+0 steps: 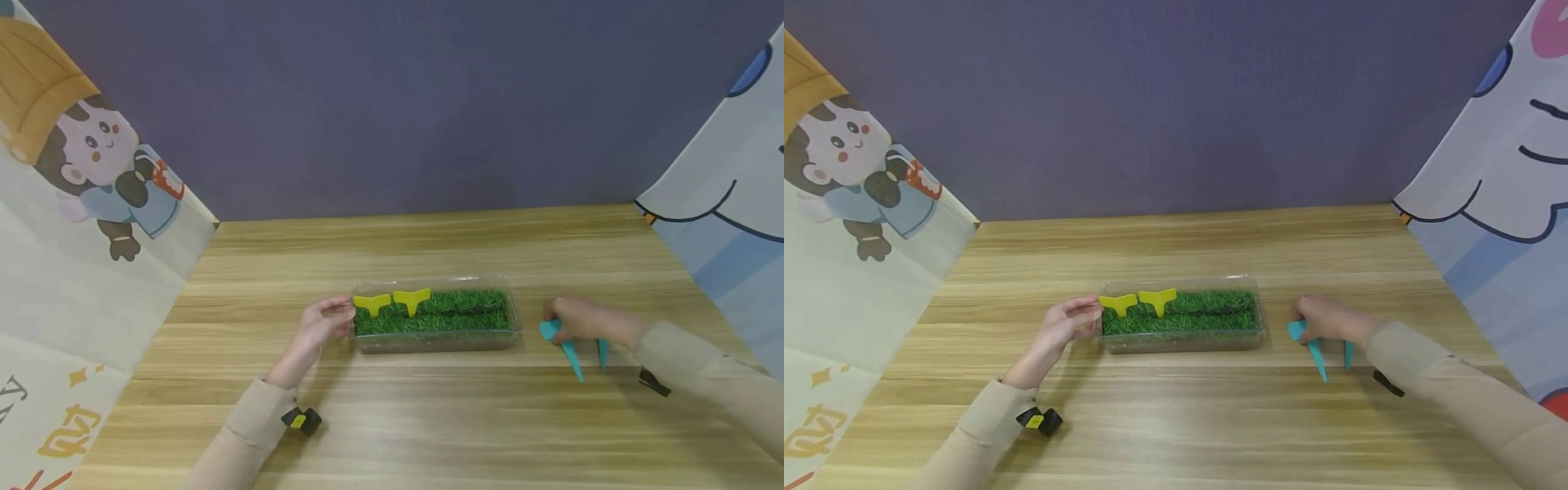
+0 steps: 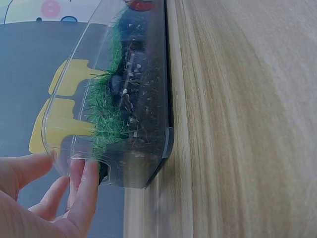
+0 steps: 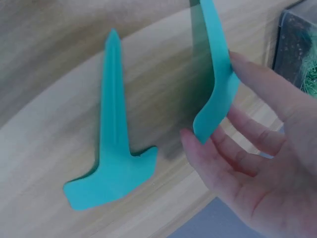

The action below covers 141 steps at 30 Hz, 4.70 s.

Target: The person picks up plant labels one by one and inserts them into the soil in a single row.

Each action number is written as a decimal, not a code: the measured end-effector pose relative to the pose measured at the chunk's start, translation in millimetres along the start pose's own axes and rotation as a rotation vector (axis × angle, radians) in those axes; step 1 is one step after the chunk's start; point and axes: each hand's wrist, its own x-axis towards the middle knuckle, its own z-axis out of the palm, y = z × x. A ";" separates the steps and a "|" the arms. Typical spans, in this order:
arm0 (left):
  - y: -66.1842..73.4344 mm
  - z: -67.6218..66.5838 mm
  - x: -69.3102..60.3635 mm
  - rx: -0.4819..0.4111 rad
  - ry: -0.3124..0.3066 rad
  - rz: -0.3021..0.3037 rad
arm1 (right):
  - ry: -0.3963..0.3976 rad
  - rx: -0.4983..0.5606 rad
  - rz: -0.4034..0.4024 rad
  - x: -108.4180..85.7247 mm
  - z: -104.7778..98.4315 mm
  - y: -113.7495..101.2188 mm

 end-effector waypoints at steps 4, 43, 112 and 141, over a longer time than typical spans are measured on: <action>-0.1 -0.1 0.4 -0.005 -0.008 0.005 | -0.033 0.021 0.020 0.1 -4.3 2.8; -0.4 -0.5 1.2 -0.004 -0.006 0.000 | 0.001 0.446 0.050 -14.6 -51.4 -5.0; -2.1 6.2 6.2 0.002 0.015 -0.008 | 0.317 0.255 -0.154 18.2 -80.9 -79.3; -2.2 7.7 4.6 -0.003 0.004 -0.007 | 0.275 0.333 -0.215 47.8 -59.4 -101.0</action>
